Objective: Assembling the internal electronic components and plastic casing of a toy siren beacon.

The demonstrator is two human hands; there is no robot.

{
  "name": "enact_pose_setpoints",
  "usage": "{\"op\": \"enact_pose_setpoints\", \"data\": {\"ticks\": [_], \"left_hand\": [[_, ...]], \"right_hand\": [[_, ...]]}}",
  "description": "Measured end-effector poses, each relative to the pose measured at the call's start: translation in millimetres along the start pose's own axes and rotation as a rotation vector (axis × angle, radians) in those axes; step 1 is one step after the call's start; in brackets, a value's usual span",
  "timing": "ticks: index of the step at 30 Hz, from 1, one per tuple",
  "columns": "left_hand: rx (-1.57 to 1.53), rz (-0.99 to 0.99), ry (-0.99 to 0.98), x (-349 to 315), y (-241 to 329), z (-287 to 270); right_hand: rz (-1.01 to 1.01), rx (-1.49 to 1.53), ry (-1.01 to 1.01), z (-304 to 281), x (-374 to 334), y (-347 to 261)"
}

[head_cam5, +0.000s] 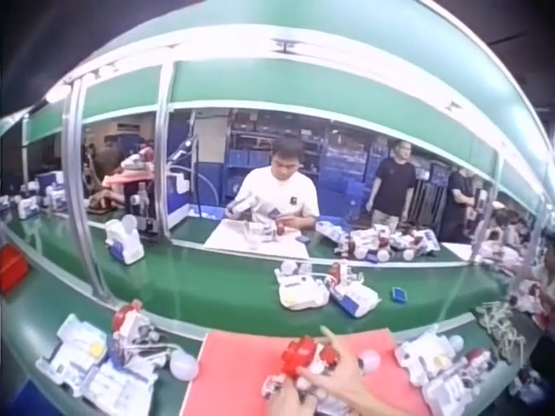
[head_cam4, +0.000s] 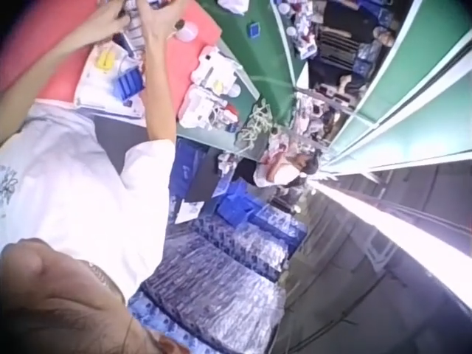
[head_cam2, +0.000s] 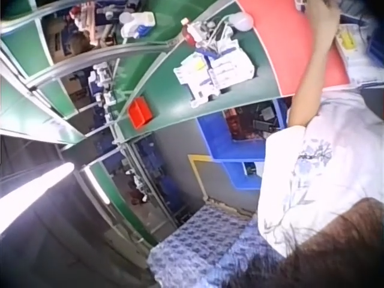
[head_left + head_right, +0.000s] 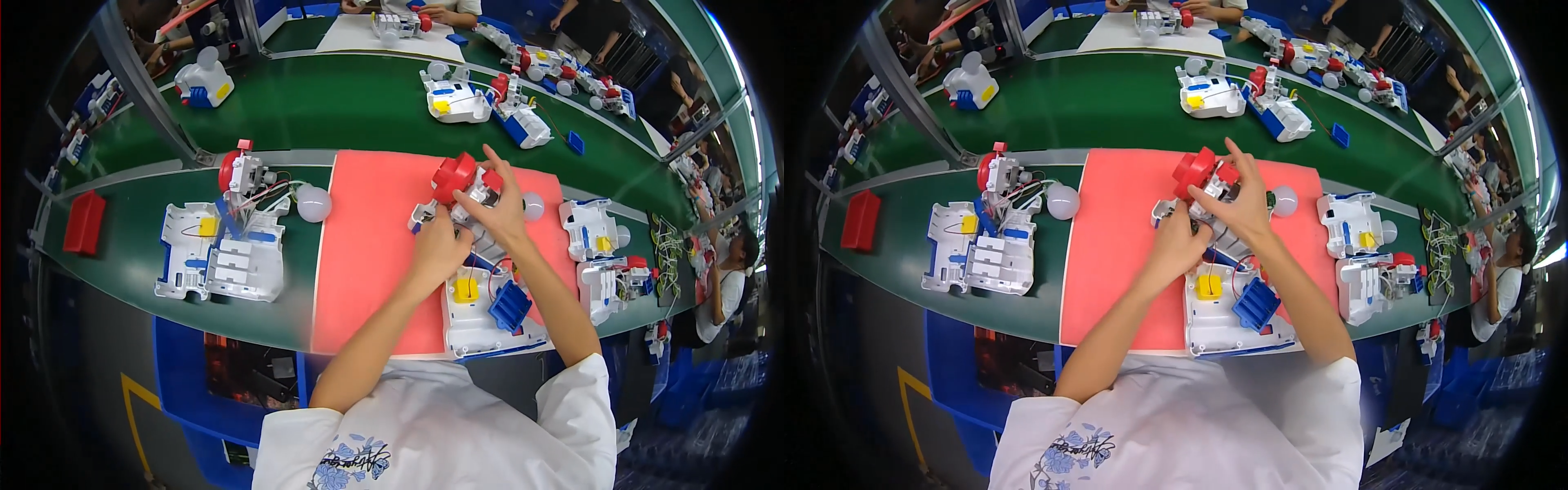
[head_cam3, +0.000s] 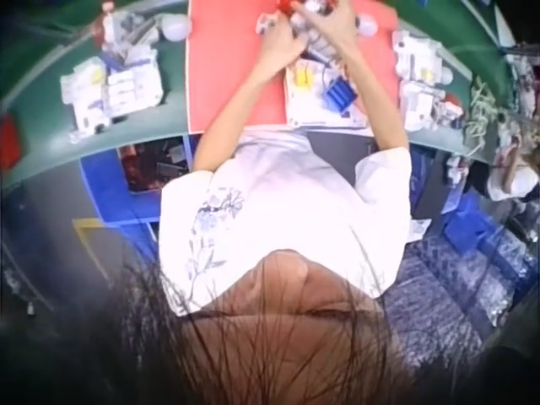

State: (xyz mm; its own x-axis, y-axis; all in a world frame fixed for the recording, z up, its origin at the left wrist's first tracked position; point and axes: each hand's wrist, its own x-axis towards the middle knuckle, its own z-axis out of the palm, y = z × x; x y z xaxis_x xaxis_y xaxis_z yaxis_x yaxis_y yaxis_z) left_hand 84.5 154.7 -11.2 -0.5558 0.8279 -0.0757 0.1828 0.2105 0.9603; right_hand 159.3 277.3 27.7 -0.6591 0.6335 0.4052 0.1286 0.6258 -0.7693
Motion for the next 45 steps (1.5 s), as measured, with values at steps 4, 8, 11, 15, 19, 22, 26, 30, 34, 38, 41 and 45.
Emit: {"op": "enact_pose_setpoints", "data": {"ticks": [4,8,11,15,19,22,26,30,34,38,41,45], "left_hand": [[0.144,0.111,0.127,-6.4,2.9,0.8],[0.191,0.167,0.204,-5.0,-6.4,4.3],[0.3,0.153,0.163,-20.8,0.3,0.1],[0.583,0.134,0.064,-38.5,3.2,-13.6],[0.559,0.153,0.003,-45.8,-11.1,-22.5],[0.486,0.145,-0.048,-48.0,-16.8,-25.6],[0.461,0.12,-0.087,-49.1,-6.3,-26.9],[0.562,0.164,-0.053,-47.6,-11.1,-23.2],[0.748,0.211,-0.061,-54.6,-11.2,-22.7],[0.816,0.203,-0.055,-51.9,-4.0,-17.0],[0.885,0.228,-0.099,-49.3,-3.8,-12.1],[0.993,0.301,-0.173,-44.3,-3.4,-9.9]], "right_hand": [[0.104,0.004,-0.018,2.7,-0.6,-1.1],[-0.032,-0.169,-0.094,6.8,4.6,-6.8],[-0.081,-0.177,-0.141,4.7,0.8,-1.6],[-0.118,-0.165,-0.17,4.0,-8.3,-5.3],[-0.152,-0.252,-0.172,4.8,-13.0,-15.2],[-0.161,-0.266,-0.157,6.8,-11.4,-10.6],[-0.1,-0.272,-0.14,4.4,-8.4,-3.2],[-0.077,-0.273,-0.16,3.5,-8.0,-4.1],[-0.247,-0.427,-0.192,7.3,-9.7,-12.7],[-0.273,-0.505,-0.236,13.5,-7.8,-16.1],[-0.256,-0.553,-0.253,14.9,-7.1,-23.0],[-0.193,-0.599,-0.289,17.0,-5.1,-30.0]]}}
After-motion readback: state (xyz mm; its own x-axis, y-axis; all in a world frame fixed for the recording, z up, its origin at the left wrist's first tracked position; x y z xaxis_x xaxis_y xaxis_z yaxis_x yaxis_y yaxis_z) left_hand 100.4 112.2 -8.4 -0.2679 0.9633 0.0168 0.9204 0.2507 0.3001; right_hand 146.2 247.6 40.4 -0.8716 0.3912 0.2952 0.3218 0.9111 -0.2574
